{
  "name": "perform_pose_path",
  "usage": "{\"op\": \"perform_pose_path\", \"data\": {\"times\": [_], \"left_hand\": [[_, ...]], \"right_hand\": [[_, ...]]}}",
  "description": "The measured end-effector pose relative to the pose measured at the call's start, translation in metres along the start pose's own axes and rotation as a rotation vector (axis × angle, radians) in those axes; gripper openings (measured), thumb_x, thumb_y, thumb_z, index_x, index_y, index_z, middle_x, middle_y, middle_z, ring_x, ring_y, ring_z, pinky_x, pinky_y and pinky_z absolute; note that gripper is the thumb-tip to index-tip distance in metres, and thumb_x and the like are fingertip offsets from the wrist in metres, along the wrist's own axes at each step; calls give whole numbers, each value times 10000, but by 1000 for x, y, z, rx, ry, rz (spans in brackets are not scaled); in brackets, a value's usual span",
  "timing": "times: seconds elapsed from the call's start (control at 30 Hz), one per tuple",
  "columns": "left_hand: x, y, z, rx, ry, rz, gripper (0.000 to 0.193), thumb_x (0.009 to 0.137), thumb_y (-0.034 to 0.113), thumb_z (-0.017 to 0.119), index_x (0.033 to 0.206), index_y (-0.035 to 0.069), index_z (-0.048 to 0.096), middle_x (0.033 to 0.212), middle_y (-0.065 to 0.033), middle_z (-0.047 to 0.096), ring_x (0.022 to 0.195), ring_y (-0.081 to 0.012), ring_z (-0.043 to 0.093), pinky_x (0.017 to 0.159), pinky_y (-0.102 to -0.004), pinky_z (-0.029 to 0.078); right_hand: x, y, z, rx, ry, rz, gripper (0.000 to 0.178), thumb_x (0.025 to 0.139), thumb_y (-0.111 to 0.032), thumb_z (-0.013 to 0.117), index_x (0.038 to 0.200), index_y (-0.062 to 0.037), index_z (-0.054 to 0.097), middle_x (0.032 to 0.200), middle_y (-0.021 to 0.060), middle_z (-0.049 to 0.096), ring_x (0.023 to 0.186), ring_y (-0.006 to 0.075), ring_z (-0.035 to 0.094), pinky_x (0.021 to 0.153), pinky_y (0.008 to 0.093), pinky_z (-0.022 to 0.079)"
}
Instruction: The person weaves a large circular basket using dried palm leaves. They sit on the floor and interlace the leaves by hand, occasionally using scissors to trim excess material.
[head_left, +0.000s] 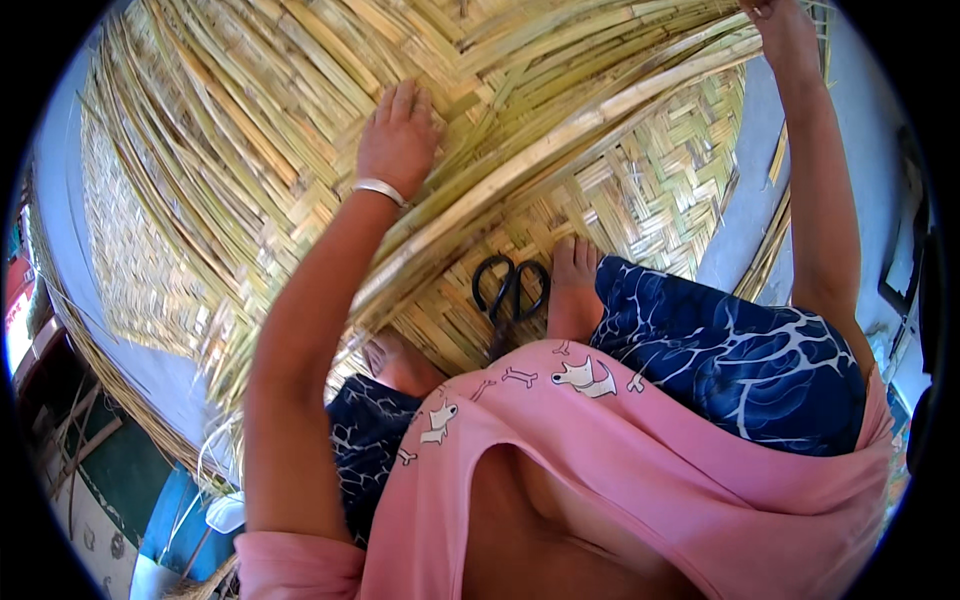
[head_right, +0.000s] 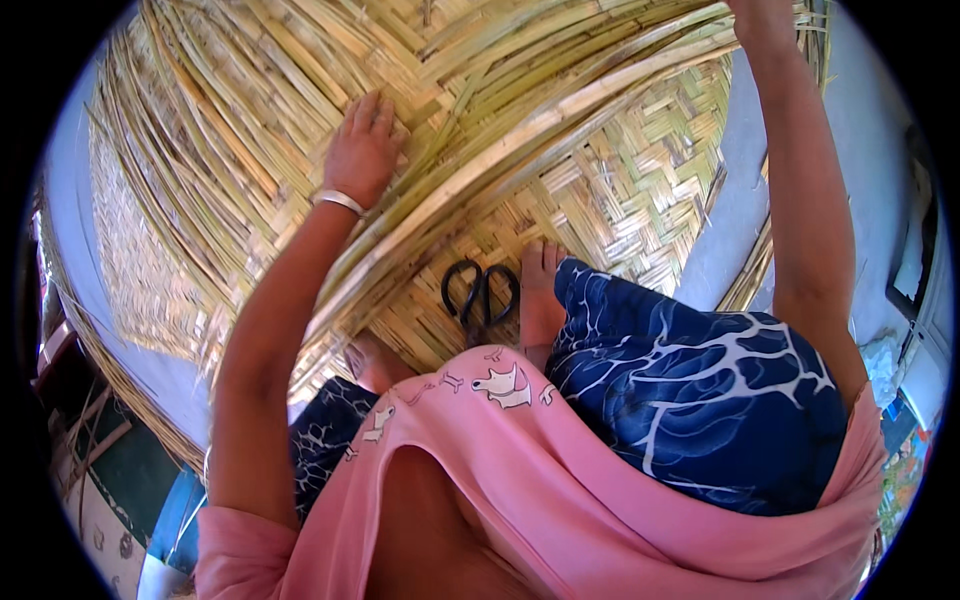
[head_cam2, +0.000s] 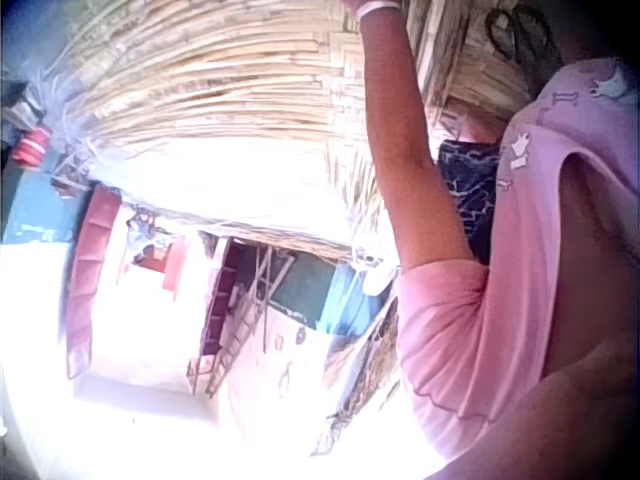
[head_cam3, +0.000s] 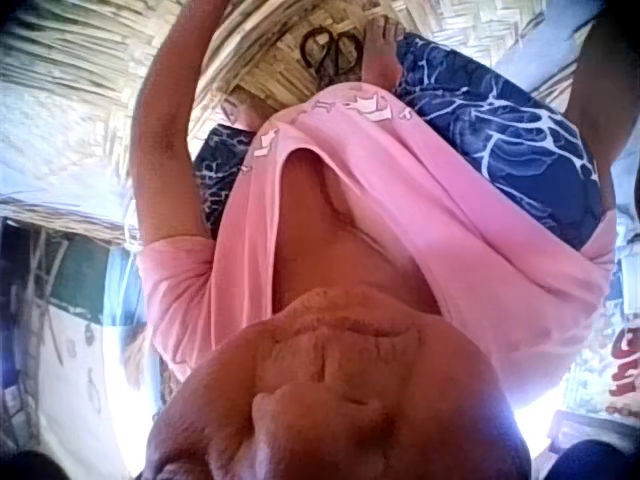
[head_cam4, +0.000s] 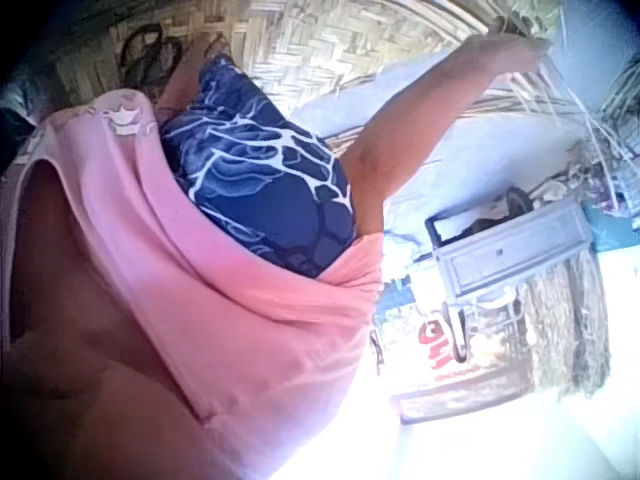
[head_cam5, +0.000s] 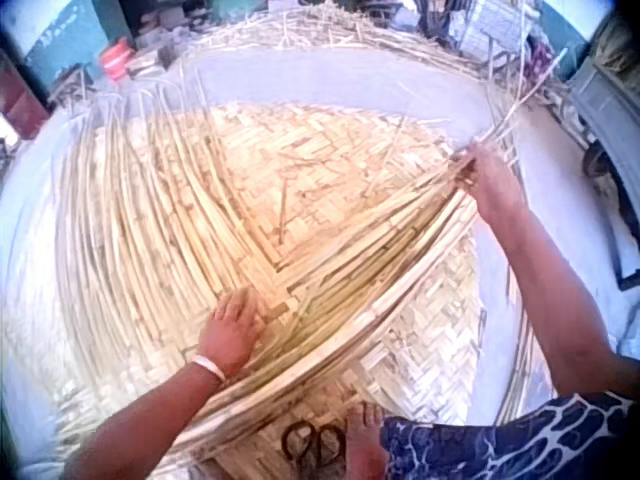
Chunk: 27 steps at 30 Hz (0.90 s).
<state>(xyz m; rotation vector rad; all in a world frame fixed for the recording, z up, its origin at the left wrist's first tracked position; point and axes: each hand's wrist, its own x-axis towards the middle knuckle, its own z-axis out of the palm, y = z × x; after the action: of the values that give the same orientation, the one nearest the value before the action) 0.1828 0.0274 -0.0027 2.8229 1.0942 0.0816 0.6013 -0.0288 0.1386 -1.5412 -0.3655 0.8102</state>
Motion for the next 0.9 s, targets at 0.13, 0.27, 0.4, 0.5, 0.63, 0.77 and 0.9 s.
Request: {"op": "perform_pose_path", "data": {"times": [0.13, 0.27, 0.4, 0.5, 0.63, 0.77, 0.9], "left_hand": [[-42, -17, -50, -367, -188, 0, 317, 877, 259, 538, 1098, 35, 575, 1123, -175, 569, 1032, -337, 538, 888, -399, 431], [-100, -12, -82, -345, -453, 102, 248, 856, 266, 587, 989, 57, 604, 990, -145, 617, 885, -322, 588, 752, -391, 478], [-127, -7, -76, -342, -436, 68, 232, 852, 255, 597, 967, 55, 617, 887, -141, 620, 796, -315, 595, 701, -379, 485], [-129, -5, -80, -546, -388, -63, 214, 864, 226, 590, 969, 42, 619, 803, -129, 603, 691, -263, 593, 654, -346, 486], [-121, -3, -125, -876, -643, -261, 215, 888, 217, 566, 933, 10, 603, 722, -106, 594, 626, -183, 595, 607, -311, 484], [-127, -14, -152, -1104, -670, -488, 227, 885, 211, 592, 973, 1, 600, 727, -40, 590, 645, -87, 562, 597, -248, 475], [-152, -55, -172, -571, -556, -331, 245, 812, 203, 659, 968, 25, 598, 787, -105, 641, 709, -185, 611, 663, -311, 495]], "right_hand": [[-29, 56, 3, -443, -257, 126, 239, 861, -220, 513, 1024, -46, 522, 905, 89, 589, 716, 184, 599, 665, 305, 499], [-120, 84, 31, -501, -790, 239, 391, 821, -334, 593, 1113, -74, 602, 1024, 83, 592, 988, 192, 584, 867, 320, 481], [-182, 108, 60, -442, -902, 710, 522, 859, -455, 563, 1107, 5, 562, 1022, 114, 622, 902, 216, 636, 780, 315, 514], [-197, 113, 72, -256, -922, 894, 561, 892, -480, 515, 1132, 27, 536, 1015, 124, 628, 882, 211, 645, 777, 306, 515], [-172, 108, 80, 242, -896, 731, 392, 955, -356, 441, 1124, -21, 552, 1090, 137, 618, 966, 206, 621, 813, 317, 510], [-129, 84, 84, 436, -912, 418, 316, 960, -295, 438, 1115, -48, 560, 1152, 142, 595, 1048, 218, 582, 886, 352, 481], [-123, 23, 98, 367, -1090, 274, 275, 952, -242, 466, 1133, -54, 555, 1193, 141, 572, 1112, 207, 538, 927, 359, 448]]}}
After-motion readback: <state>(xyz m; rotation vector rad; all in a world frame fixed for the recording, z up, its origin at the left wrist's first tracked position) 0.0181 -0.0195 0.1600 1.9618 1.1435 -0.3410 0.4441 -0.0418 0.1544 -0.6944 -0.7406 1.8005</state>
